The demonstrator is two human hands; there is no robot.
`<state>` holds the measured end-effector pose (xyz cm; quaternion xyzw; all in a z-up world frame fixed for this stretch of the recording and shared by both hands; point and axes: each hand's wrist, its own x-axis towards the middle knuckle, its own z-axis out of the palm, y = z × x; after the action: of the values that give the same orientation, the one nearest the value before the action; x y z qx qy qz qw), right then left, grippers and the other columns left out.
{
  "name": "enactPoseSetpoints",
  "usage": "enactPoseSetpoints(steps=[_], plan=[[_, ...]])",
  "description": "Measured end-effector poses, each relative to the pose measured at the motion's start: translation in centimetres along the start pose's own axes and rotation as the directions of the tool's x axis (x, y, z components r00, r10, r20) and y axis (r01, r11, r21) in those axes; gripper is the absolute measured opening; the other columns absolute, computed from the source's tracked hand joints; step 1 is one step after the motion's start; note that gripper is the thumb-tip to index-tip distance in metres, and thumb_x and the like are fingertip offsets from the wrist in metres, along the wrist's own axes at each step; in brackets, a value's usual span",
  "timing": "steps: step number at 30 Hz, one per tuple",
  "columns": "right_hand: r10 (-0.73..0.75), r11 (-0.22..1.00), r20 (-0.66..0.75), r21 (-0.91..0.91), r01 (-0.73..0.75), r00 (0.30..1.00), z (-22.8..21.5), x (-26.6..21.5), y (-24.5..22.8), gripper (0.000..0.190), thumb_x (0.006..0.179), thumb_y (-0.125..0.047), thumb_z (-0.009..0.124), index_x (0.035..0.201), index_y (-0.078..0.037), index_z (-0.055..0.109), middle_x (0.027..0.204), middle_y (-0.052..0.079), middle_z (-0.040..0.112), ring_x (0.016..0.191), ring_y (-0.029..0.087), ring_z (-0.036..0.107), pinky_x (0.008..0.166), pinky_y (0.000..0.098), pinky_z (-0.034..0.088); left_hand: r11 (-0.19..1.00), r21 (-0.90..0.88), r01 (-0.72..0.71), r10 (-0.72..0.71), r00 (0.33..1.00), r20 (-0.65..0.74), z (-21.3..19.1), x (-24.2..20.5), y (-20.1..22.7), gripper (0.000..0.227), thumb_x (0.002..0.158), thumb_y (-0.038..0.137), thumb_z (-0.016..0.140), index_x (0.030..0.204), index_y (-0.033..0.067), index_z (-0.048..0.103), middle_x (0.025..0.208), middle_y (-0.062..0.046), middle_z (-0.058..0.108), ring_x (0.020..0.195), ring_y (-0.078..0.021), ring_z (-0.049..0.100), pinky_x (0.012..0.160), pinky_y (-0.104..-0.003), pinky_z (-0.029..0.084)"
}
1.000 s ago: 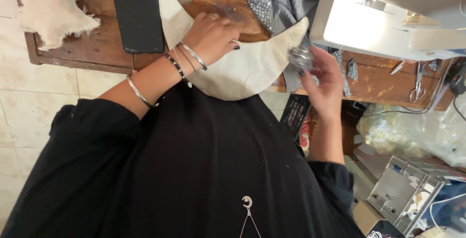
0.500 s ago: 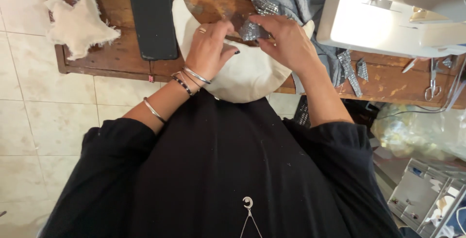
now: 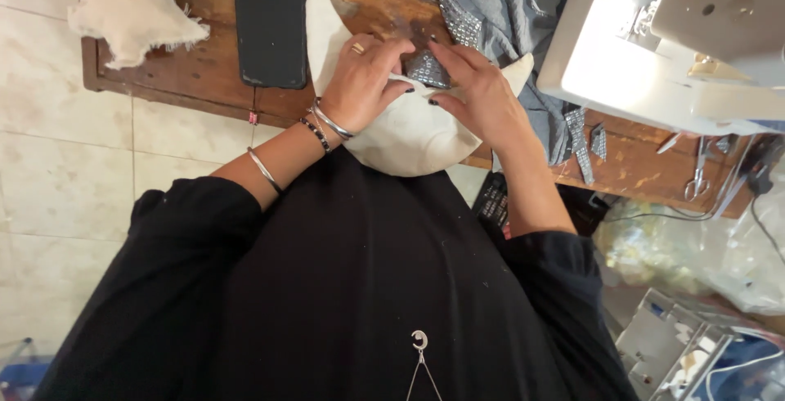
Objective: Attaching a decorative sequined piece to a crescent-shaped fabric pillow
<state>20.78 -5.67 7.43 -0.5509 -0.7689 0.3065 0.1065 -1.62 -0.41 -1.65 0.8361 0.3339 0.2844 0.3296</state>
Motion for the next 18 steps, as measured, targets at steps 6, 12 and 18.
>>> enactPoseSetpoints(steps=[6, 12, 18], plan=[[-0.012, 0.999, -0.105, -0.049, 0.006, 0.994, 1.5, -0.5, -0.1, 0.066, 0.100, -0.027, 0.076, 0.151, 0.003, 0.046, 0.141, 0.030, 0.054, 0.131, 0.045, 0.056, 0.110, 0.0516, 0.048, 0.997, -0.072, 0.024, -0.028, 0.998, -0.052, -0.2, 0.0, 1.1, 0.055, 0.081, 0.013, 0.090, 0.124, 0.0149, 0.057, 0.082, 0.006, 0.065, 0.079, -0.0176, 0.064, 0.102, -0.041, 0.039], [-0.126, 0.972, -0.137, -0.216, 0.094, 0.983, 2.5, -0.7, 0.5, 0.061, 0.107, -0.037, 0.065, 0.153, -0.001, 0.047, 0.144, 0.025, 0.056, 0.131, 0.039, 0.060, 0.104, 0.0502, 0.051, 0.991, -0.112, 0.069, -0.073, 0.997, -0.035, -1.5, 0.4, 1.8, 0.046, 0.086, 0.016, 0.086, 0.121, 0.0150, 0.056, 0.080, 0.005, 0.066, 0.079, -0.0201, 0.064, 0.103, -0.044, 0.040], [-0.090, 0.996, -0.171, -0.016, 0.088, 0.981, 2.3, -0.5, 0.2, 0.049, 0.108, -0.023, 0.064, 0.149, 0.000, 0.050, 0.144, 0.027, 0.056, 0.132, 0.041, 0.060, 0.111, 0.0486, 0.049, 0.995, -0.098, 0.026, -0.033, 0.997, -0.066, -1.4, 0.5, 1.5, 0.033, 0.086, 0.016, 0.084, 0.112, 0.0156, 0.064, 0.082, 0.005, 0.066, 0.077, -0.0189, 0.065, 0.100, -0.044, 0.041]])
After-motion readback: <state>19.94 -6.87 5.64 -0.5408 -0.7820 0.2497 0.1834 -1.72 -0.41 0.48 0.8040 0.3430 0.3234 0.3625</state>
